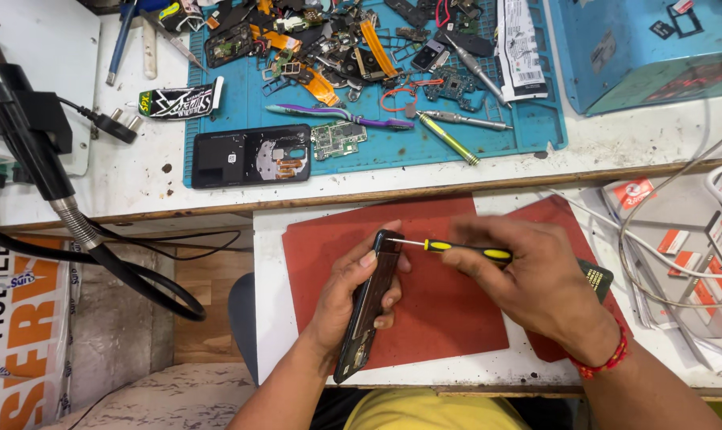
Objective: The person uses a screwdriver to pry open the back cover of a smartphone. They carefully work the tool along the edges of the device to separate the casing from the internal components, eventually lifting the back cover to reveal the battery and circuitry.
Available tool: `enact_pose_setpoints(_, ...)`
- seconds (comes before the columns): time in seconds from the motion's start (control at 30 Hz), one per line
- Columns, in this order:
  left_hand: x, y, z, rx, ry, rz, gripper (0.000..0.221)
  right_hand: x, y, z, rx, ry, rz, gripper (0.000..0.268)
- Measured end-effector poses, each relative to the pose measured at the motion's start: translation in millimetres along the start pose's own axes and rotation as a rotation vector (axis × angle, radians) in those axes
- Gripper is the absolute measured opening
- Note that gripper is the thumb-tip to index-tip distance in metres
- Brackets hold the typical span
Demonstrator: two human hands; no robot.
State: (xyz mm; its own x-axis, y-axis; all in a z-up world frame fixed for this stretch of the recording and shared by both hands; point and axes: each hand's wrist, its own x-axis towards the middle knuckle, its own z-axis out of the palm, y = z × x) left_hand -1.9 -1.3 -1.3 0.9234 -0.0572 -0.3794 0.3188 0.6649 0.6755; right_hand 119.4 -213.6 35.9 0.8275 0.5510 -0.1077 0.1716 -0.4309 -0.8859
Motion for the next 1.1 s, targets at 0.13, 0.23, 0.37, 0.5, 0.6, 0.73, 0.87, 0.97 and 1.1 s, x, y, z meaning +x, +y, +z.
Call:
enact_pose_setpoints(0.13,1.1,-1.3,-0.3,0.007,-0.012,0.003,0.061,-2.3,0.7,-3.6,-0.056,0.050,-0.159,0.014)
enact_pose_setpoints(0.23,0.5,-1.2,0.4,0.011,-0.016,0.010,0.061,-1.2,-1.1,-6.5,-0.073,0.093,-0.382,0.018)
enact_pose_setpoints(0.37,-0.4,-1.1,1.6,0.048,-0.007,0.013,0.062,0.0,-0.9,-6.2,-0.053,0.101,-0.409,0.019)
enact_pose_setpoints(0.5,0.3,-0.6,1.9,0.043,0.002,0.001,0.063,-0.1,0.9,-4.6,-0.069,0.129,-0.422,0.018)
enact_pose_setpoints(0.6,-0.1,-0.1,1.9,0.006,0.011,0.000,0.062,-2.7,-0.3,-0.9,-0.008,0.105,-0.281,0.031)
enact_pose_setpoints(0.73,-0.3,-0.9,1.0,-0.023,0.006,0.002,0.062,-3.7,-1.4,0.6,-0.101,0.043,-0.057,0.013)
enact_pose_setpoints(0.87,0.6,-1.1,-0.1,0.000,-0.011,0.013,0.062,-3.0,-1.6,-5.0,-0.042,0.081,-0.351,0.017)
enact_pose_setpoints(0.97,0.8,-1.4,-0.5,0.004,-0.012,0.009,0.062,-1.6,0.3,-4.2,-0.029,0.094,-0.428,0.019)
enact_pose_setpoints(1.1,0.6,-2.3,-1.1,0.000,-0.012,0.010,0.062,-1.2,2.1,-2.9,-0.039,0.106,-0.443,0.020)
